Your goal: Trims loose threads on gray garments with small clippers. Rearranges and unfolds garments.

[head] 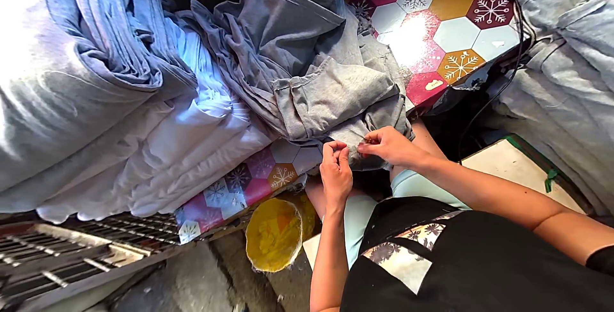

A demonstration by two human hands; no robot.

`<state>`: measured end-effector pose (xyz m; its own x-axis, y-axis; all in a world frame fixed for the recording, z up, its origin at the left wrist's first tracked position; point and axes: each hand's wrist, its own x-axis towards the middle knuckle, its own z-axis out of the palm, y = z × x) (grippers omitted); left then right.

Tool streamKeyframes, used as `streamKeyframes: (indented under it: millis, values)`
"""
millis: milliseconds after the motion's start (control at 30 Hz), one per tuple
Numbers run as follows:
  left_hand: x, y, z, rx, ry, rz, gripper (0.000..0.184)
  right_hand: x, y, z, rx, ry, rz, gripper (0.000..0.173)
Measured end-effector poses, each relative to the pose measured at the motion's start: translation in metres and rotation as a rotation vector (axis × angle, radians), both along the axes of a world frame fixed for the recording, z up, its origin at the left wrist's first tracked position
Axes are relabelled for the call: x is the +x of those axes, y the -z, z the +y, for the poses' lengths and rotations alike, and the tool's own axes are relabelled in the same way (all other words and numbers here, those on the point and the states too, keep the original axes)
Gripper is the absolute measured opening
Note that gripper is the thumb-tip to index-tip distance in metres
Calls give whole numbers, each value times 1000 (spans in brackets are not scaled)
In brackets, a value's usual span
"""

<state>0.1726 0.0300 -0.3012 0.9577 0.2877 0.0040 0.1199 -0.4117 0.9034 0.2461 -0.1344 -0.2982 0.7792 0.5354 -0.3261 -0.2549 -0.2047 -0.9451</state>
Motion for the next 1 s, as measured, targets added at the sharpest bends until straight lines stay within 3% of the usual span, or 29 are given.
streamKeyframes:
  millis: [100, 167, 267, 300, 433, 533, 600, 700, 900, 1000]
  values:
    - [-3, 2, 4, -52, -4, 24, 12, 14, -3, -20, 339, -110, 473, 24]
    - [-4, 2, 3, -89, -13, 30, 15, 25, -8, -31, 403, 9, 484, 30]
    - [-4, 2, 0, -137, -36, 19, 22, 34, -1, -34, 193, 448, 99, 16]
    - [-4, 1, -2, -144, -50, 13, 22, 32, 2, -34, 109, 488, -89, 12]
    - [-3, -1, -5, -153, -59, 11, 23, 3, 5, -27, 52, 251, -640, 15]
    - [-3, -4, -7, -139, -63, 6, 22, -12, 7, -14, -55, 100, -823, 23]
    - [-3, -5, -8, -130, -57, 1, 21, -17, 14, -7, -89, 84, -867, 19]
    - [-4, -3, -9, -97, -37, -19, 15, -16, 13, -7, -113, 15, -673, 12]
    - [-10, 3, 3, -188, 155, -95, 13, -4, -4, -21, 169, -46, 290, 22]
    - [-13, 10, 2, -154, 151, -127, 12, 4, -15, -25, 257, -89, 435, 25]
